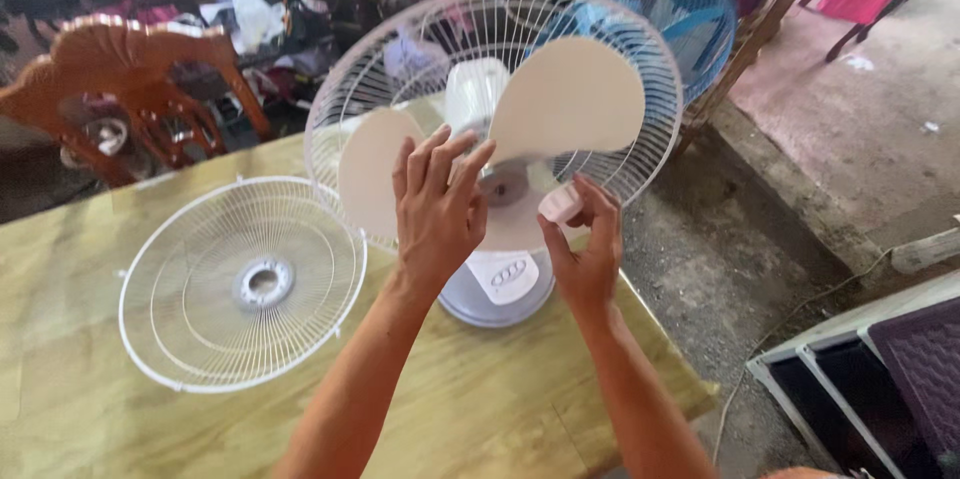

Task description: The person assembles a white pedestal fan by attaching the front grille, mounting the fan blades onto the motor shaft, securing the blades with a nut, and fastening the rear grille. The person then briefly handles a separate blue fan.

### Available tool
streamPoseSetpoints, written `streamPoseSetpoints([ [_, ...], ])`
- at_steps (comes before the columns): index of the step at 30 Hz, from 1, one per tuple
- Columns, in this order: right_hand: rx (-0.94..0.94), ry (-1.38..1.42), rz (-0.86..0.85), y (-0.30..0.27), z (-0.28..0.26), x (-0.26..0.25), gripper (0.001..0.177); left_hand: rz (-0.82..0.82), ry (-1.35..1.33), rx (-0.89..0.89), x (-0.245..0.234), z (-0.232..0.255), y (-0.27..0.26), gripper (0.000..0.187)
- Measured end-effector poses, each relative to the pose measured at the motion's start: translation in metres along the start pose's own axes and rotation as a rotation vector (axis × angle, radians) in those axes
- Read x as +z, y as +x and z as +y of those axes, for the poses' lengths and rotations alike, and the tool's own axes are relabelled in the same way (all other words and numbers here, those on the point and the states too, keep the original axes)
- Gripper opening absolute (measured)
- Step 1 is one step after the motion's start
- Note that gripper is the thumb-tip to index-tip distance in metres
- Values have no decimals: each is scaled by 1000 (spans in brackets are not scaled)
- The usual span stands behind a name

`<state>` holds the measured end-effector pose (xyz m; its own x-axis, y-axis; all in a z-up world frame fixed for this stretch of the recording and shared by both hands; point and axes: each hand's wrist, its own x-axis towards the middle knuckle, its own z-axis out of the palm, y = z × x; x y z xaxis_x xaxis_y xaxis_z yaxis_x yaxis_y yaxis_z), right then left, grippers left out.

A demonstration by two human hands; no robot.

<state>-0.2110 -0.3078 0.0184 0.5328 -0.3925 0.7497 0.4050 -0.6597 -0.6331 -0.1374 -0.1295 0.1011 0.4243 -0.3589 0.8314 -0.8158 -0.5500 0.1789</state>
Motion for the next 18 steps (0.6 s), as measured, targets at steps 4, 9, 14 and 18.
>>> streamPoseSetpoints([
  [4,-73,-64,-1,-1,15,14,59,-79,81,43,7,-12,9,35],
  [9,-92,-181,-47,-8,6,25,63,-159,112,38,12,-28,5,25],
  [14,-111,-109,-99,-13,3,42,52,-231,118,138,14,-44,-4,33],
  [18,-106,-84,-41,-19,5,59,49,-295,129,160,17,-45,-7,43],
])
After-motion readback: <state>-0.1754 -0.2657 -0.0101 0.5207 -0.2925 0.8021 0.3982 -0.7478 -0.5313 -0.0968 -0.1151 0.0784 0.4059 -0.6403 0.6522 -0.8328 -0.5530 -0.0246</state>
